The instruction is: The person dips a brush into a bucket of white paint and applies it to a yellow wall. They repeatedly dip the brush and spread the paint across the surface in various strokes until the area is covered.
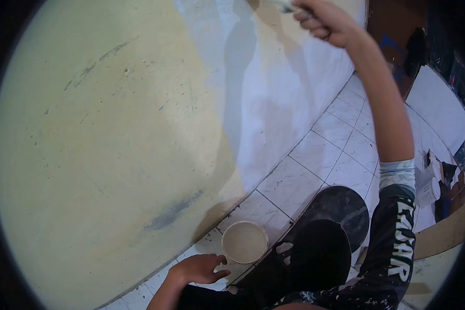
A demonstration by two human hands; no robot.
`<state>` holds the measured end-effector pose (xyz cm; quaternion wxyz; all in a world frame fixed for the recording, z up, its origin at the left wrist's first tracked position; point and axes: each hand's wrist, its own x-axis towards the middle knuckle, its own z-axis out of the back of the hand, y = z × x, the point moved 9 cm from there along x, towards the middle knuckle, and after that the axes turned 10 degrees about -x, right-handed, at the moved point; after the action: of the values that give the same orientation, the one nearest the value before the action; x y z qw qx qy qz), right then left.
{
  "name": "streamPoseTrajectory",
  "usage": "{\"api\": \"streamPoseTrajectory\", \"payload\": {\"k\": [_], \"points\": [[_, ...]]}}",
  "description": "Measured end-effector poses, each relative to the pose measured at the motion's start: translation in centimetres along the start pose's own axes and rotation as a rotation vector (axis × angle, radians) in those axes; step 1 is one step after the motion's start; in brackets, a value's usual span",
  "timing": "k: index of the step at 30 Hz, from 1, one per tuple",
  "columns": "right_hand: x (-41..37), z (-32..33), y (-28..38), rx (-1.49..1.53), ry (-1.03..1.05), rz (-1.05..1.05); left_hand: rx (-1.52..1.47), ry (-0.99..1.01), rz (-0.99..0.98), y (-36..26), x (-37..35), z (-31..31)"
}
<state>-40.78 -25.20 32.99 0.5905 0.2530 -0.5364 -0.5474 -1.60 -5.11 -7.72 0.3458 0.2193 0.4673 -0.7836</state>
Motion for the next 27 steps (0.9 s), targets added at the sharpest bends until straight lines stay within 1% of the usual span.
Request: {"api": "streamPoseTrajectory", "payload": {"k": [1, 2, 3, 4, 5, 6, 7, 8, 10, 11, 12, 14, 15, 16, 18, 20, 22, 23, 24, 25, 27], "points": [[-0.1, -1.3, -2.8, 0.053, 0.042, -0.081, 0.0, 0.01, 0.004, -0.4, -0.1, 0.2], [-0.7, -2.3, -5.0, 0.09, 0.015, -0.082, 0.009, 0.028, 0.054, -0.8, -0.4, 0.5], [-1.4, -2.8, -7.9, 0.055, 0.059, -0.152, 0.019, 0.044, 0.103, -0.8, -0.5, 0.6], [-2.2, -3.4, -10.9, 0.106, 0.009, -0.188, 0.017, 0.05, 0.103, -0.6, -0.2, 0.4], [-3.8, -4.2, -13.9, 0.102, -0.025, -0.253, 0.016, 0.05, 0.088, -0.2, 0.1, 0.1], [-4.6, -5.0, -18.2, 0.121, -0.051, -0.344, 0.016, 0.051, 0.072, -0.1, 0.4, 0.0], [-6.3, -6.3, -21.1, 0.152, 0.065, -0.38, 0.014, 0.055, 0.071, -0.3, 0.5, 0.0], [-7.5, -7.3, -24.0, 0.125, 0.125, -0.334, 0.01, 0.063, 0.077, -0.6, 0.6, 0.1], [-10.5, -8.8, -28.1, 0.132, 0.16, -0.426, 0.006, 0.075, 0.089, -0.8, 1.1, 0.1], [-11.8, -9.3, -29.9, 0.125, 0.219, -0.488, 0.008, 0.076, 0.087, -0.8, 1.4, 0.0], [-12.5, -9.3, -31.2, 0.133, 0.221, -0.492, 0.01, 0.079, 0.086, -0.7, 1.5, -0.1], [-14.5, -9.4, -34.8, 0.029, 0.278, -0.653, 0.015, 0.085, 0.109, -1.4, 1.5, 0.2], [-14.9, -9.3, -35.5, 0.005, 0.303, -0.688, 0.02, 0.083, 0.122, -1.6, 1.4, 0.4], [-14.7, -9.4, -36.0, 0.006, 0.302, -0.693, 0.019, 0.088, 0.122, -1.3, 1.5, 0.2], [-13.7, -8.6, -36.7, -0.195, 0.285, -0.7, 0.023, 0.023, 0.057, -1.1, 1.7, 0.4], [-11.2, -8.3, -34.7, -0.212, 0.279, -0.624, 0.027, 0.03, 0.059, -1.1, 2.0, 0.5], [-8.2, -7.0, -32.1, -0.279, 0.272, -0.636, 0.029, 0.037, 0.066, -0.8, 1.9, 0.4], [-7.8, -6.5, -27.8, -0.309, 0.278, -0.606, 0.032, 0.029, 0.058, -0.8, 1.9, 0.4], [-6.8, -5.8, -25.8, -0.236, 0.275, -0.583, 0.037, 0.022, 0.047, -0.7, 1.9, 0.4], [-6.1, -4.7, -22.7, -0.273, 0.239, -0.539, 0.038, 0.026, 0.043, -0.7, 1.9, 0.5], [-4.4, -2.6, -18.4, -0.171, 0.177, -0.427, 0.02, 0.037, 0.058, -0.7, 1.8, 0.6]]}}
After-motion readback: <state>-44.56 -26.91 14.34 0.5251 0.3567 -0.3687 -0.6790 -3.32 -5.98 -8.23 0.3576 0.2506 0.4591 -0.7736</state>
